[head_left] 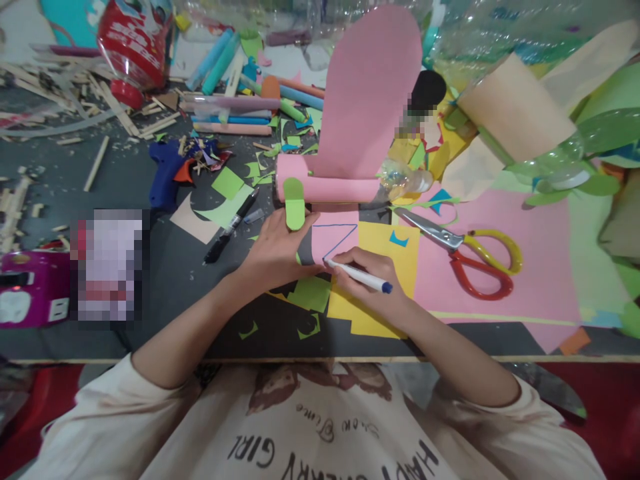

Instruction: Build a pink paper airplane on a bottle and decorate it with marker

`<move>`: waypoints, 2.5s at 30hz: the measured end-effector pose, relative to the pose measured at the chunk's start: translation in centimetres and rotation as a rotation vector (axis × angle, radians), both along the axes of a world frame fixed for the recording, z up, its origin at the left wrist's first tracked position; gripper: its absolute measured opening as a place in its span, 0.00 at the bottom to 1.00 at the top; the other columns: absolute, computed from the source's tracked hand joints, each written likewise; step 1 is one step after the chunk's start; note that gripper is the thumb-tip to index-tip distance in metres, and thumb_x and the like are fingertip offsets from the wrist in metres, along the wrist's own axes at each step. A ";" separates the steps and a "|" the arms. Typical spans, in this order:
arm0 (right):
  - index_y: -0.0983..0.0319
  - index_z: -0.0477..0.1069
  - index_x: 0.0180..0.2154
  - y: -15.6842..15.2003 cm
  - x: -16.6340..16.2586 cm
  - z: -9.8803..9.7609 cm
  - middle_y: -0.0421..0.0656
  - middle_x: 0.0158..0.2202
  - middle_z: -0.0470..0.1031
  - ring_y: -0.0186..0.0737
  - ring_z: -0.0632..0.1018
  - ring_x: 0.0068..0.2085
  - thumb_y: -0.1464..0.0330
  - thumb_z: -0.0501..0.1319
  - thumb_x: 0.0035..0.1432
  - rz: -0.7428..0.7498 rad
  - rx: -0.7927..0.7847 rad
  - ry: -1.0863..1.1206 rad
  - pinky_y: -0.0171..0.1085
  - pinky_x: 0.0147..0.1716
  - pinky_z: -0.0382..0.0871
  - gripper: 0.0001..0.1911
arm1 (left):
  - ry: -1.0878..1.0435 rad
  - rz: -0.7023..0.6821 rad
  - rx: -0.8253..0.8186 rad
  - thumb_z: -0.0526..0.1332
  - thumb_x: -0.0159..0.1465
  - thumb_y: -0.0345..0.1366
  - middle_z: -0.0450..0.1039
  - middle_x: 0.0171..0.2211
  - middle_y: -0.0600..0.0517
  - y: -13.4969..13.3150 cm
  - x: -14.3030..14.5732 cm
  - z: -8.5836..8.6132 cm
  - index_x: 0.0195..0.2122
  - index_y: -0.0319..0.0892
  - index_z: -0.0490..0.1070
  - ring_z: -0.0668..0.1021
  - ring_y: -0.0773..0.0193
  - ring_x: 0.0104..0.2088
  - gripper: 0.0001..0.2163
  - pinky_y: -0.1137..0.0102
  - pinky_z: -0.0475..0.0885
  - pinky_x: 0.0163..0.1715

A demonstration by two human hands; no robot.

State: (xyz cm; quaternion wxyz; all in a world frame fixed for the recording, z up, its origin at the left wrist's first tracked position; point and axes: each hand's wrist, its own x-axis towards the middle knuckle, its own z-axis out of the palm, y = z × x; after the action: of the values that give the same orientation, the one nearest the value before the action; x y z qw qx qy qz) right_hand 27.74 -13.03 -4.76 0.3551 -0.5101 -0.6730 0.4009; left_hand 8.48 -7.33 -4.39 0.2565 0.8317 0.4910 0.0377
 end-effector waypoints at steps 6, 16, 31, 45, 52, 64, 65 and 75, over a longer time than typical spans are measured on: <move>0.58 0.73 0.30 -0.1 0.0 -0.3 0.38 0.24 0.77 0.33 0.75 0.24 0.71 0.59 0.58 0.043 0.018 0.004 0.32 0.27 0.68 0.05 | 0.011 -0.012 0.021 0.72 0.56 0.47 0.64 0.63 0.37 -0.1 0.0 0.0 0.65 0.40 0.63 0.65 0.39 0.62 0.38 0.50 0.61 0.64; 0.60 0.75 0.30 -0.1 -0.1 -0.3 0.39 0.24 0.80 0.33 0.77 0.23 0.69 0.61 0.59 -0.031 0.002 0.091 0.30 0.23 0.69 0.06 | 0.063 -0.023 -0.019 0.71 0.56 0.45 0.62 0.64 0.37 0.1 0.1 0.3 0.67 0.41 0.60 0.63 0.38 0.64 0.40 0.48 0.60 0.64; 0.58 0.78 0.37 5.2 2.8 -0.7 0.40 0.31 0.81 0.34 0.79 0.28 0.55 0.66 0.59 -0.165 -0.088 0.326 0.33 0.25 0.71 0.14 | 0.088 0.002 -0.108 0.71 0.57 0.49 0.58 0.66 0.38 0.4 -0.2 0.3 0.70 0.43 0.56 0.60 0.35 0.66 0.43 0.45 0.57 0.66; 0.58 0.81 0.38 4.9 2.4 -1.7 0.43 0.37 0.85 0.40 0.83 0.32 0.55 0.66 0.59 -0.191 -0.083 0.309 0.43 0.38 0.80 0.13 | 0.086 0.015 -0.067 0.72 0.56 0.46 0.57 0.68 0.33 0.2 0.1 0.3 0.73 0.38 0.48 0.62 0.34 0.65 0.49 0.46 0.59 0.64; 0.58 0.80 0.38 4.9 2.4 -1.8 0.44 0.38 0.85 0.41 0.84 0.36 0.54 0.66 0.59 -0.192 -0.072 0.278 0.43 0.40 0.80 0.15 | 0.065 0.013 -0.050 0.72 0.55 0.46 0.58 0.68 0.33 0.2 0.0 0.1 0.72 0.38 0.48 0.63 0.34 0.64 0.49 0.46 0.58 0.64; 0.58 0.81 0.38 4.9 2.4 -1.6 0.45 0.39 0.85 0.43 0.84 0.37 0.53 0.66 0.59 -0.194 -0.077 0.253 0.44 0.41 0.80 0.15 | 0.044 0.007 -0.024 0.72 0.55 0.49 0.58 0.67 0.33 0.1 -0.3 -0.2 0.72 0.39 0.49 0.63 0.33 0.64 0.49 0.45 0.59 0.63; 0.58 0.81 0.38 4.9 2.4 -1.6 0.45 0.39 0.85 0.43 0.84 0.38 0.54 0.65 0.60 -0.188 -0.084 0.255 0.44 0.41 0.80 0.15 | 0.051 0.007 -0.027 0.71 0.56 0.49 0.58 0.67 0.33 0.1 -0.3 -0.2 0.72 0.39 0.49 0.63 0.33 0.64 0.49 0.45 0.59 0.63; 0.58 0.83 0.38 4.7 2.6 -1.7 0.44 0.40 0.86 0.44 0.84 0.42 0.63 0.65 0.61 -0.156 -0.063 0.208 0.43 0.43 0.79 0.09 | 0.089 0.018 -0.066 0.72 0.55 0.47 0.57 0.67 0.34 0.3 0.1 0.2 0.73 0.39 0.49 0.63 0.33 0.64 0.49 0.45 0.59 0.64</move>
State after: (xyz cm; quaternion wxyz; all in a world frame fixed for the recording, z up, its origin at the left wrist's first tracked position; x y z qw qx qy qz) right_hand 30.35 -8.32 -6.49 0.4370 -0.5275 -0.5778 0.4436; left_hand 8.53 -7.03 -4.20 0.2613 0.8191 0.5105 -0.0130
